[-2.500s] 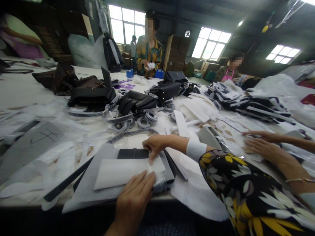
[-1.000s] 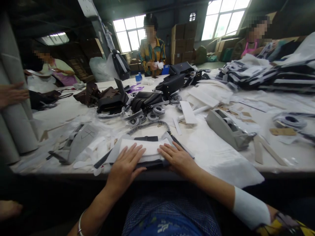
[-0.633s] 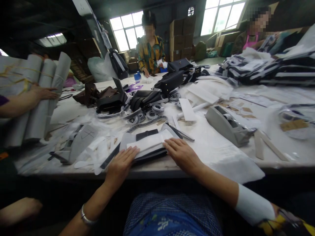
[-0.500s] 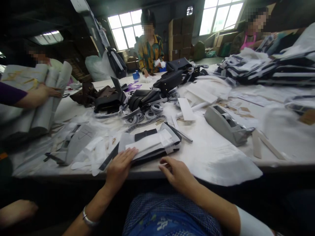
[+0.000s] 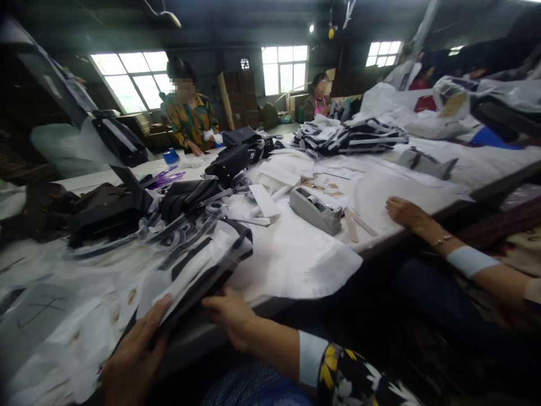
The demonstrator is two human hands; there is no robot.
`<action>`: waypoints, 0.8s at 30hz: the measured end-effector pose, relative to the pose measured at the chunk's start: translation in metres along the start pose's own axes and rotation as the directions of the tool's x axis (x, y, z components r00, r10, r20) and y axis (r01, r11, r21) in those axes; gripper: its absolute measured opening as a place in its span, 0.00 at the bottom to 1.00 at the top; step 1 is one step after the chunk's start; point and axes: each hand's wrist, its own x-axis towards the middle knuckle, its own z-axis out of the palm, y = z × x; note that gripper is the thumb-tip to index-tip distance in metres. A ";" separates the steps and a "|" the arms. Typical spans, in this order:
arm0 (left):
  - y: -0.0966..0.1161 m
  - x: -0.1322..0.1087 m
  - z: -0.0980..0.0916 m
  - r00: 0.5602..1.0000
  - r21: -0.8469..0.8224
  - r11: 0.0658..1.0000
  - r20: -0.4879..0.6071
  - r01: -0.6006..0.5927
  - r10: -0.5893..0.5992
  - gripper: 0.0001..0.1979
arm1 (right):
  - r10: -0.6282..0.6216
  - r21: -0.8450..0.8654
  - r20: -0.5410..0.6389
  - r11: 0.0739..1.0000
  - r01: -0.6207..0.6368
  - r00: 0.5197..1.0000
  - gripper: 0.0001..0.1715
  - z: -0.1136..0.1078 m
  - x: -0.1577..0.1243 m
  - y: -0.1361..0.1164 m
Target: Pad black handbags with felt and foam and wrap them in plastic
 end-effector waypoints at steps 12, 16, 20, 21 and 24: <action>0.007 -0.010 0.013 0.999 0.167 0.985 -0.042 0.029 -0.022 0.38 | -0.051 -0.331 0.232 0.935 0.128 0.971 0.21 0.016 0.012 -0.013; 0.003 -0.008 0.016 0.998 0.165 0.985 -0.045 0.048 -0.041 0.34 | -0.242 -0.793 0.421 0.370 0.484 0.874 0.15 -0.033 0.009 -0.051; 0.007 -0.009 0.018 0.997 0.155 0.986 -0.051 0.067 -0.060 0.33 | -0.438 -0.891 0.398 -0.394 0.226 0.806 0.15 -0.089 0.006 -0.101; 0.008 -0.009 0.018 0.997 0.151 0.986 -0.049 0.069 -0.062 0.33 | -0.444 -0.869 0.360 -0.479 0.122 0.821 0.16 -0.099 0.007 -0.110; 0.009 -0.009 0.018 0.997 0.142 0.988 -0.046 0.067 -0.061 0.34 | -0.439 -0.838 0.271 -0.546 -0.015 0.856 0.13 -0.119 0.013 -0.124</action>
